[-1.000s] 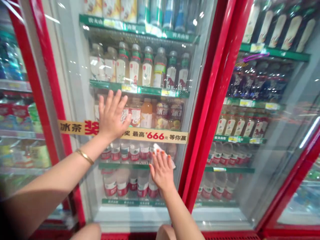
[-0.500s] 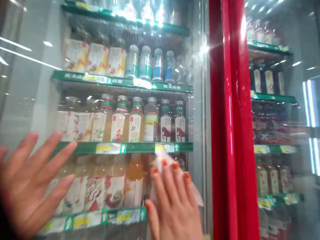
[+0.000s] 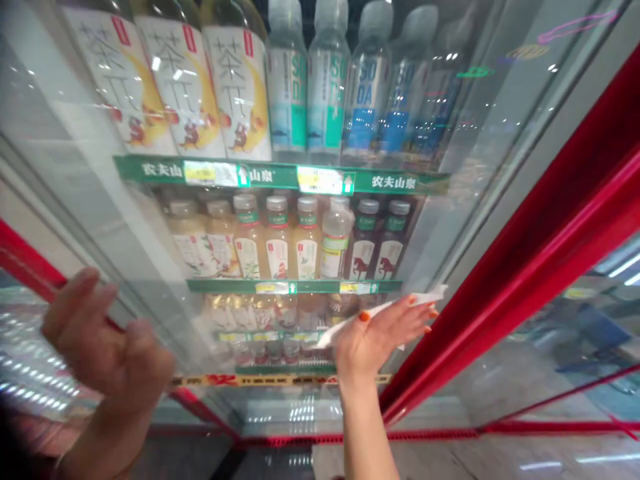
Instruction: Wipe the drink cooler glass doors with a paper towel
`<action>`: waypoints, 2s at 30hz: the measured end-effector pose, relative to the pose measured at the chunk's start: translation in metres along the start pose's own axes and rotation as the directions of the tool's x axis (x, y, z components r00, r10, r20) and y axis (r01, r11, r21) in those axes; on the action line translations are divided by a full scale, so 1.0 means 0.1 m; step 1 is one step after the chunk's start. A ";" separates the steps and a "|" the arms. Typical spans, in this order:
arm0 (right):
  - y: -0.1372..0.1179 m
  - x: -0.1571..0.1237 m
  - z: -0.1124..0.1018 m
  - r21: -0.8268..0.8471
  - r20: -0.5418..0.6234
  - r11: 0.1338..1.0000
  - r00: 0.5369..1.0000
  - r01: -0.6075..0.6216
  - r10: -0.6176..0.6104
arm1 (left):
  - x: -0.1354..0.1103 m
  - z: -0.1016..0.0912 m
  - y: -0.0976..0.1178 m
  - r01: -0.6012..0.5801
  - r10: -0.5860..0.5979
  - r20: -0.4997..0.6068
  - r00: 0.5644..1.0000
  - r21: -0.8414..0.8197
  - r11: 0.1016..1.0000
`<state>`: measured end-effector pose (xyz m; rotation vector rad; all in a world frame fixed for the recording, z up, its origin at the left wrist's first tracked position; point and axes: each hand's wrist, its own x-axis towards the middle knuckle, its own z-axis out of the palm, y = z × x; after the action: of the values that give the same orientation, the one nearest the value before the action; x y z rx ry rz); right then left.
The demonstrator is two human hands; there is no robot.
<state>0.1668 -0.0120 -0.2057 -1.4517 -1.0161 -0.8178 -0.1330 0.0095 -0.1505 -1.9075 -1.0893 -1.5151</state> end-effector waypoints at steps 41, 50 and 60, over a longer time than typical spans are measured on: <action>-0.40 2.18 -0.32 0.011 0.013 0.992 0.992 0.126 -0.126 | 1.66 0.38 1.30 -0.166 0.180 -0.187 0.966 0.086 0.982; -0.98 1.87 -0.29 0.184 0.097 0.767 0.765 0.615 -0.637 | 1.69 0.13 0.99 0.004 0.020 -0.247 0.969 0.097 0.995; -1.61 2.20 -0.14 0.225 0.109 0.723 0.721 0.653 -0.685 | 1.58 0.20 0.77 -0.042 -0.014 -0.321 0.947 -0.168 0.985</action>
<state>0.1046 0.0050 0.0593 -1.0019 -1.7738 -1.0844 -0.0465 0.0268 0.0034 -1.6880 -0.8193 -1.8848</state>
